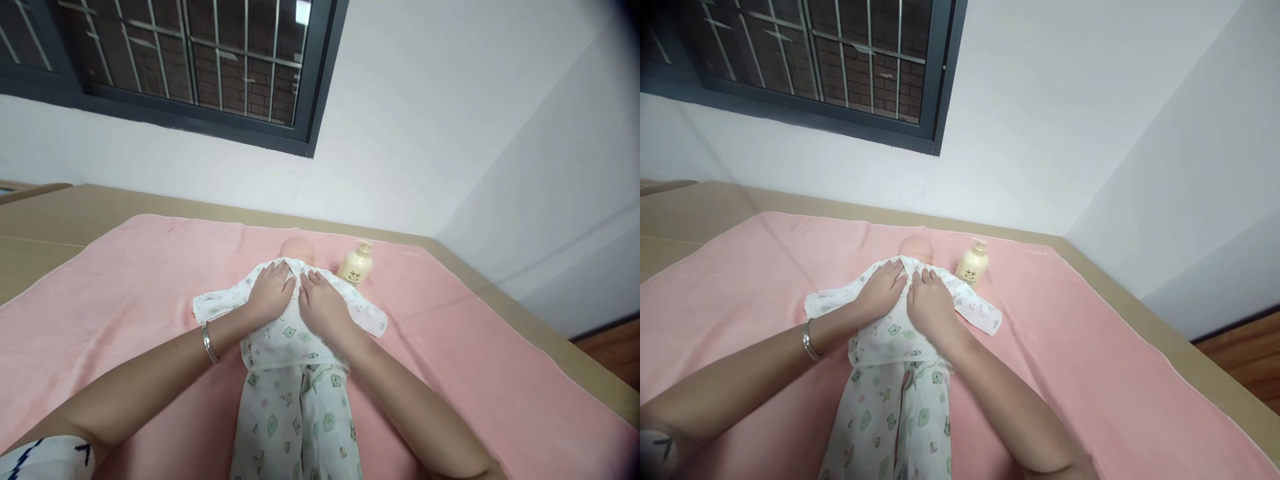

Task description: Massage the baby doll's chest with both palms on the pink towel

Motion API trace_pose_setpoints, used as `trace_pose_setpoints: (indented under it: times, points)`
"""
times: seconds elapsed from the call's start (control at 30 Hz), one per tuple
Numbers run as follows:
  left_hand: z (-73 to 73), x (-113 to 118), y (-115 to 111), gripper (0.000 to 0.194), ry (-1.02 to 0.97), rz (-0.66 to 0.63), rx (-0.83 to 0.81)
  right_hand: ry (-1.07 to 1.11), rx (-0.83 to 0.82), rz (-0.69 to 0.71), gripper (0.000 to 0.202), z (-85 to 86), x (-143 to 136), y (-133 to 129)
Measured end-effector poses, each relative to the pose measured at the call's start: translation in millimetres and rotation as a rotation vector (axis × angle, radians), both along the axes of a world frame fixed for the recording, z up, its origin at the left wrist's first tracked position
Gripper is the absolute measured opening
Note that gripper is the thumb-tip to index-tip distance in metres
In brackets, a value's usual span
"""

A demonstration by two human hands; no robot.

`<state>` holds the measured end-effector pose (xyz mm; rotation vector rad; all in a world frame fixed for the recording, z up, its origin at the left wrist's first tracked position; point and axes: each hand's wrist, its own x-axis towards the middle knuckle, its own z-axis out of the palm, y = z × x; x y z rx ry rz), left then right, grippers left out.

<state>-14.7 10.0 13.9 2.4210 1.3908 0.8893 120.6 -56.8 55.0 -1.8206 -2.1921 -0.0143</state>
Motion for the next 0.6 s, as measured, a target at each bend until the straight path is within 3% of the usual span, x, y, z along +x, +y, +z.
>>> trace_pose_setpoints:
  times: [0.27, 0.6]
  points:
    - [-17.5, 7.0, -25.9, 0.049, -0.078, 0.059, 0.107, 0.153, 0.001, -0.043, 0.051, -12.9, 15.0, 25.7]
    - [-12.7, 8.2, -38.5, 0.048, -0.031, 0.062, 0.120, 0.197, -0.030, -0.084, 0.051, -13.5, 15.4, 27.0]
